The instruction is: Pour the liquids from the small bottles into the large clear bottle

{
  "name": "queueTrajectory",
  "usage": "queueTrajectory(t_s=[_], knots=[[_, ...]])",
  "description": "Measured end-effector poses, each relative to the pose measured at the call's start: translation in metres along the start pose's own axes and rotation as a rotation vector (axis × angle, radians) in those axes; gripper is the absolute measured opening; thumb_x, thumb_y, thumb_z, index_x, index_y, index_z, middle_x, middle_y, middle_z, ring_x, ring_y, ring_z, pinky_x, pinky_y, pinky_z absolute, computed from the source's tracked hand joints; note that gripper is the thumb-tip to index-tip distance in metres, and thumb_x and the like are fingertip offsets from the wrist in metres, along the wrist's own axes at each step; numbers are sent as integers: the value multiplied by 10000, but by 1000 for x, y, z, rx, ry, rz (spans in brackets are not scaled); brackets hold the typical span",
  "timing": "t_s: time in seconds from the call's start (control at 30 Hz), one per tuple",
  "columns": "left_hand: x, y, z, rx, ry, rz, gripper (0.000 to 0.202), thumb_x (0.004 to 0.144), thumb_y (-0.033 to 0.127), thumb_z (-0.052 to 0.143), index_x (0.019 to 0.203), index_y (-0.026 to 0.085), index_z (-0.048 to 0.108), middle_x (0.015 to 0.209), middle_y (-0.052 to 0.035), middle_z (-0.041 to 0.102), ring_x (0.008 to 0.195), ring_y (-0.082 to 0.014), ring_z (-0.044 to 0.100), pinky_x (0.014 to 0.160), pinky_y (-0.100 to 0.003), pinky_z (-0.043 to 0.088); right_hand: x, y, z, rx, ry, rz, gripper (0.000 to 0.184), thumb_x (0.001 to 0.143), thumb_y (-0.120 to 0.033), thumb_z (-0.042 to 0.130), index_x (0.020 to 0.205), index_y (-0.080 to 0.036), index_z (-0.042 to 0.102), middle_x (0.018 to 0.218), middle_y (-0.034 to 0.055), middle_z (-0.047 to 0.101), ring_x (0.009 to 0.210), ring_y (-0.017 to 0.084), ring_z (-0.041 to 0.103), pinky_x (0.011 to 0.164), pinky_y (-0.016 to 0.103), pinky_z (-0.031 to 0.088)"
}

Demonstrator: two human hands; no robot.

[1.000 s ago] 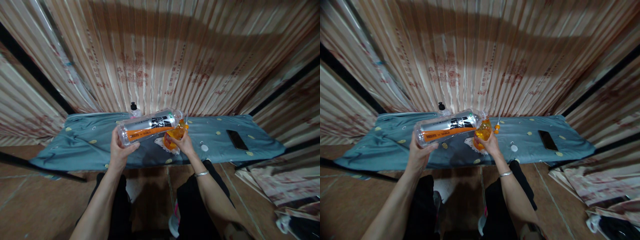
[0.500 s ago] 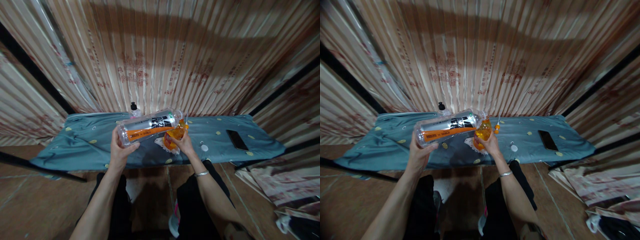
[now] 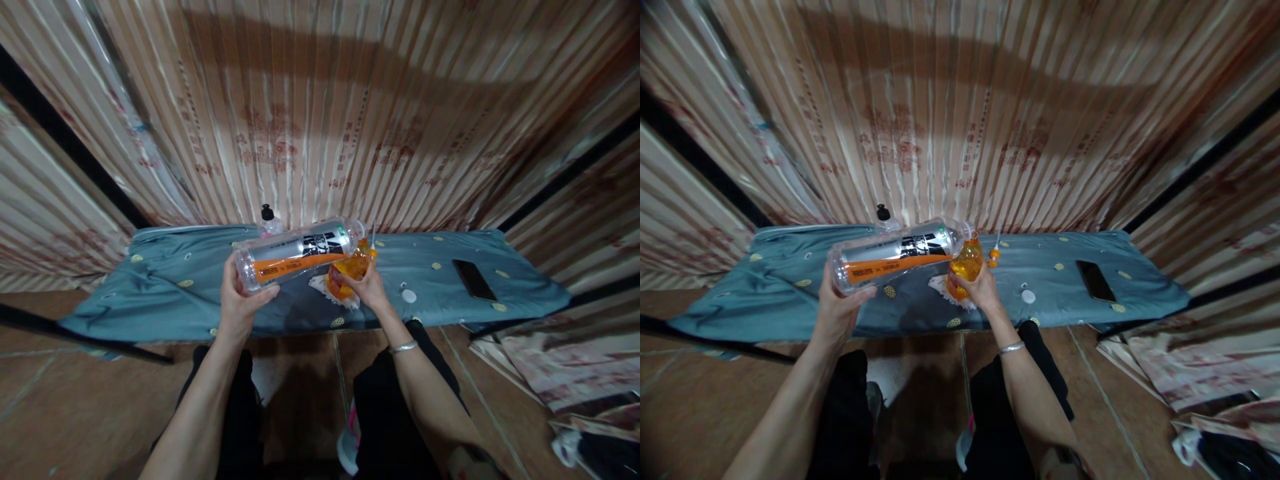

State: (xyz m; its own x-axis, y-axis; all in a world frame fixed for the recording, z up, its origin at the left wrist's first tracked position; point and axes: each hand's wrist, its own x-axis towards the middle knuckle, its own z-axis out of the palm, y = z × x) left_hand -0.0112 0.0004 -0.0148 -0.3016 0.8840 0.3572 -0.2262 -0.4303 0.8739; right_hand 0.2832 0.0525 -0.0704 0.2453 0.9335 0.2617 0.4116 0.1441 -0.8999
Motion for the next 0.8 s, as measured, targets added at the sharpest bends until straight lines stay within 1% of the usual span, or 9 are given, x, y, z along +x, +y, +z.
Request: queueTrajectory(t_s=[0.13,0.33,0.5,0.67,0.8], knots=[[0,1,2,-15,14,0,928,437,299,1082,1278,292,691,1219,-53,760,1071,-248,772,941,-366,663,0,0,0,5,-8,-4,831,593,-651,939,1233,-219,633,1212,169,813,1151,404,775,1025,568,609],[0,1,1,-6,4,3,936,451,308,1082,1296,285,678,1279,-67,747,1147,-264,756,1011,-372,638,0,0,0,-9,-8,-2,822,604,-631,941,1244,-220,629,1232,166,808,1161,401,773,1027,563,607],[0,1,0,-10,2,-1,952,445,314,1086,1301,276,669,1256,-65,753,1121,-257,761,971,-350,648,1,2,0,-19,-11,3,802,615,-605,948,1243,-218,634,1236,169,808,1167,404,771,1034,572,606],[0,0,0,-9,-7,4,945,457,315,1083,1304,272,668,1273,-60,742,1151,-248,747,999,-340,630,0,3,0,-12,-12,1,811,612,-624,942,1243,-225,625,1229,157,810,1161,396,772,1035,565,604],[0,-2,0,-6,2,3,981,437,346,1089,1314,272,658,1288,-68,737,1156,-262,742,975,-333,636,0,2,0,-7,-13,9,816,599,-622,945,1231,-221,621,1223,165,807,1166,405,769,1044,571,598]])
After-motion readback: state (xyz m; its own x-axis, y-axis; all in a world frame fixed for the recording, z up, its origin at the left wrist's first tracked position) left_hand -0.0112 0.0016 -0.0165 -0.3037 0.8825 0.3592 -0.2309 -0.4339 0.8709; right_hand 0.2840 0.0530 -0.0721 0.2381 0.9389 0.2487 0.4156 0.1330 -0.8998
